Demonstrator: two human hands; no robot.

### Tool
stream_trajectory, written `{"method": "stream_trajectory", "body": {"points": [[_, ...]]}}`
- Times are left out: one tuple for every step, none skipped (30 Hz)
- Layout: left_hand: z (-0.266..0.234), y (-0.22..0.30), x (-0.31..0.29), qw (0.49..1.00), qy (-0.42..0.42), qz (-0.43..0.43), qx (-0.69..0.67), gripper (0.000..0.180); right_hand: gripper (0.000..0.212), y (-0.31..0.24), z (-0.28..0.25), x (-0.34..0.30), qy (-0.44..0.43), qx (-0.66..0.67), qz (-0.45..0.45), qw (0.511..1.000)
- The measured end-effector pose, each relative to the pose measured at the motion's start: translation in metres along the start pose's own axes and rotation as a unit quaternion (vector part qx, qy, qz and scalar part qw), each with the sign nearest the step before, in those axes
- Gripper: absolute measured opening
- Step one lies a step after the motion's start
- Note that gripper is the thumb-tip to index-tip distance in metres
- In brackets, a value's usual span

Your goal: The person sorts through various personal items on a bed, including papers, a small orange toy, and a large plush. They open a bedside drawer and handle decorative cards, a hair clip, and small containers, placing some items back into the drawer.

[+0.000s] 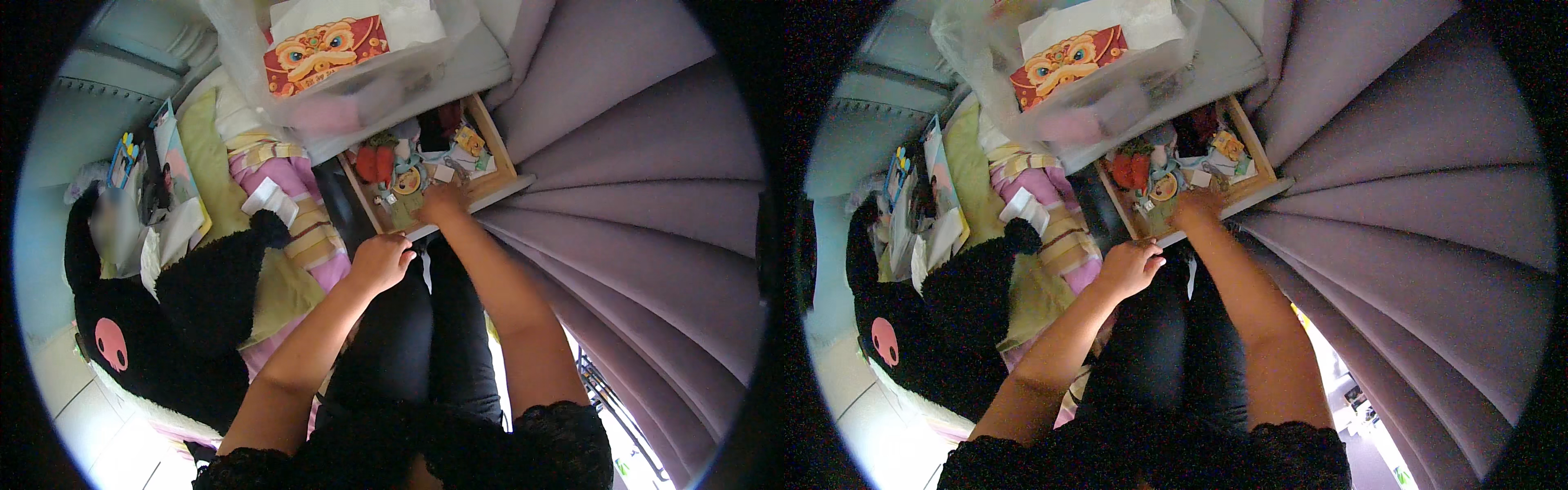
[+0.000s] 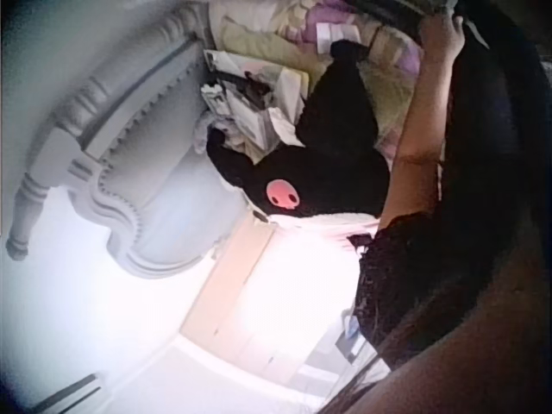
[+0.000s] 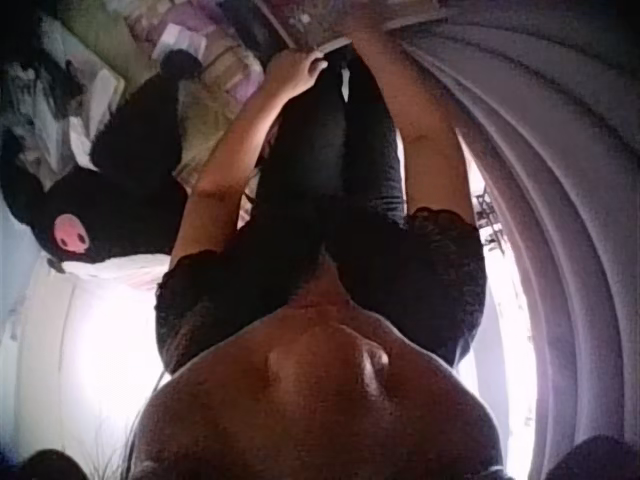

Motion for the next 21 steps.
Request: {"method": "stream_trajectory", "body": {"points": [[-0.006, 0.004, -0.001, 1.000, -0.016, -0.005, 0.000, 0.020, 0.040, -0.005, 0.001, -0.002, 0.024, -0.004, 0.000, 1.000], [-0.010, 0.006, -0.002, 0.999, -0.033, -0.009, 0.000, 0.021, 0.041, -0.003, -0.003, -0.001, 0.009, 0.060, -0.017, 0.998], [-0.013, 0.002, -0.003, 0.997, -0.005, -0.046, -0.064, 0.023, 0.043, 0.001, -0.010, 0.000, -0.006, 0.125, -0.036, 0.991], [-0.013, -0.003, -0.004, 0.988, 0.023, -0.081, -0.129, 0.024, 0.045, 0.004, -0.019, -0.002, -0.021, 0.188, -0.054, 0.980], [-0.015, -0.006, -0.005, 0.973, 0.052, -0.115, -0.193, 0.026, 0.032, 0.006, -0.025, -0.014, 0.026, 0.220, -0.045, 0.974], [-0.018, -0.006, -0.005, 0.919, 0.081, -0.150, -0.356, 0.027, 0.025, 0.006, -0.034, -0.032, 0.128, 0.229, -0.092, 0.961], [-0.023, -0.002, -0.005, 0.836, 0.109, -0.180, -0.507, 0.027, 0.018, 0.004, -0.041, -0.051, 0.228, 0.234, -0.140, 0.935], [-0.030, 0.003, -0.006, 0.727, 0.133, -0.204, -0.643, 0.028, 0.012, 0.003, -0.047, -0.069, 0.325, 0.236, -0.187, 0.896], [-0.043, 0.013, -0.003, 0.680, 0.105, -0.191, -0.701, 0.027, 0.011, 0.005, -0.051, -0.085, 0.399, 0.206, -0.236, 0.862], [-0.058, 0.024, -0.003, 0.626, 0.078, -0.178, -0.755, 0.027, 0.012, 0.005, -0.053, -0.100, 0.467, 0.173, -0.285, 0.819], [-0.065, 0.031, -0.003, 0.569, 0.049, -0.164, -0.804, 0.026, 0.014, 0.004, -0.056, -0.114, 0.529, 0.137, -0.332, 0.769], [-0.066, 0.032, -0.004, 0.609, 0.054, -0.149, -0.777, 0.026, 0.013, 0.003, -0.060, -0.124, 0.542, 0.126, -0.338, 0.759], [-0.066, 0.033, -0.004, 0.647, 0.059, -0.133, -0.748, 0.026, 0.012, 0.001, -0.064, -0.133, 0.555, 0.115, -0.344, 0.748], [-0.066, 0.035, -0.005, 0.684, 0.065, -0.117, -0.717, 0.026, 0.011, 0.000, -0.067, -0.140, 0.568, 0.104, -0.350, 0.738], [-0.072, 0.042, -0.006, 0.695, 0.078, -0.110, -0.707, 0.027, 0.014, 0.002, -0.068, -0.144, 0.571, 0.092, -0.348, 0.738], [-0.078, 0.047, -0.006, 0.706, 0.076, -0.103, -0.697, 0.028, 0.015, 0.002, -0.070, -0.145, 0.580, 0.102, -0.342, 0.732], [-0.084, 0.051, -0.007, 0.717, 0.075, -0.097, -0.687, 0.028, 0.016, 0.003, -0.072, -0.147, 0.588, 0.112, -0.337, 0.727], [-0.089, 0.054, -0.008, 0.728, 0.074, -0.088, -0.676, 0.028, 0.016, 0.003, -0.074, -0.149, 0.597, 0.121, -0.333, 0.720], [-0.092, 0.056, -0.009, 0.729, 0.075, -0.080, -0.676, 0.028, 0.019, 0.002, -0.076, -0.151, 0.597, 0.120, -0.334, 0.719], [-0.096, 0.059, -0.009, 0.730, 0.076, -0.072, -0.676, 0.028, 0.022, 0.002, -0.077, -0.152, 0.597, 0.120, -0.335, 0.719], [-0.099, 0.061, -0.010, 0.730, 0.076, -0.063, -0.676, 0.027, 0.026, 0.002, -0.079, -0.154, 0.598, 0.119, -0.336, 0.718]]}}
Point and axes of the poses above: each hand's wrist, its own x-axis towards the middle knuckle, its own z-axis out of the palm, y = z × x, the point moved 2 cm from there along x, towards the middle knuckle, and after that the axes turned 6 degrees about -y, right-handed, at the moved point
